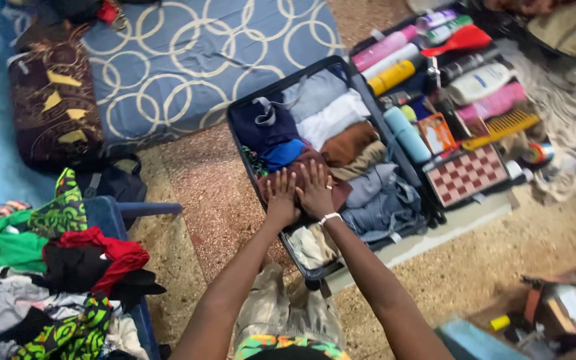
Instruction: The recorder is packing a suitcase with clothes and various toiletries.
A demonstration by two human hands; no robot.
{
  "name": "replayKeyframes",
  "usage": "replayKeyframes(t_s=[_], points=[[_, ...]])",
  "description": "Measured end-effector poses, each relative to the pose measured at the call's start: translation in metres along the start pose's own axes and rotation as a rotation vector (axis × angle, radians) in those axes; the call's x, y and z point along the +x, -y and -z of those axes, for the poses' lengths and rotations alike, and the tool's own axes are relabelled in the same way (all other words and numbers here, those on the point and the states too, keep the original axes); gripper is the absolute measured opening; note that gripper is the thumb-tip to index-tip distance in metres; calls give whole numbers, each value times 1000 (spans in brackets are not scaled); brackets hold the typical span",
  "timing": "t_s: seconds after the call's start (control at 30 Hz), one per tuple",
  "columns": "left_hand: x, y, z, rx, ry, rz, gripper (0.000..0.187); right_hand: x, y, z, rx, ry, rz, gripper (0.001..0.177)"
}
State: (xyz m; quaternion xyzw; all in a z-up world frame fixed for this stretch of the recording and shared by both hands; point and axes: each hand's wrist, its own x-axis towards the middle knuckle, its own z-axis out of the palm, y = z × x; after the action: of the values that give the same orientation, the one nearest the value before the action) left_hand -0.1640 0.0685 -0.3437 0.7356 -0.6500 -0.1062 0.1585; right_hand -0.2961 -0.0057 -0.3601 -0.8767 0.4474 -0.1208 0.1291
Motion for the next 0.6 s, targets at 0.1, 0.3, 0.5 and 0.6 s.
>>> replayKeyframes(t_s=[0.1,0.3,0.5,0.6], points=[[6,4,-8,-74,64,7,101,7,-1,-2,15,45,-36,83],[2,21,-35,38,-82,-132,92,8,7,-10,80,0,-150,83],[4,13,-13,-29,-1,-149,103,3,-1,-13,51,-13,-148,82],[9,7,10,-30,85,-129,115,-1,-7,10,75,27,-114,84]])
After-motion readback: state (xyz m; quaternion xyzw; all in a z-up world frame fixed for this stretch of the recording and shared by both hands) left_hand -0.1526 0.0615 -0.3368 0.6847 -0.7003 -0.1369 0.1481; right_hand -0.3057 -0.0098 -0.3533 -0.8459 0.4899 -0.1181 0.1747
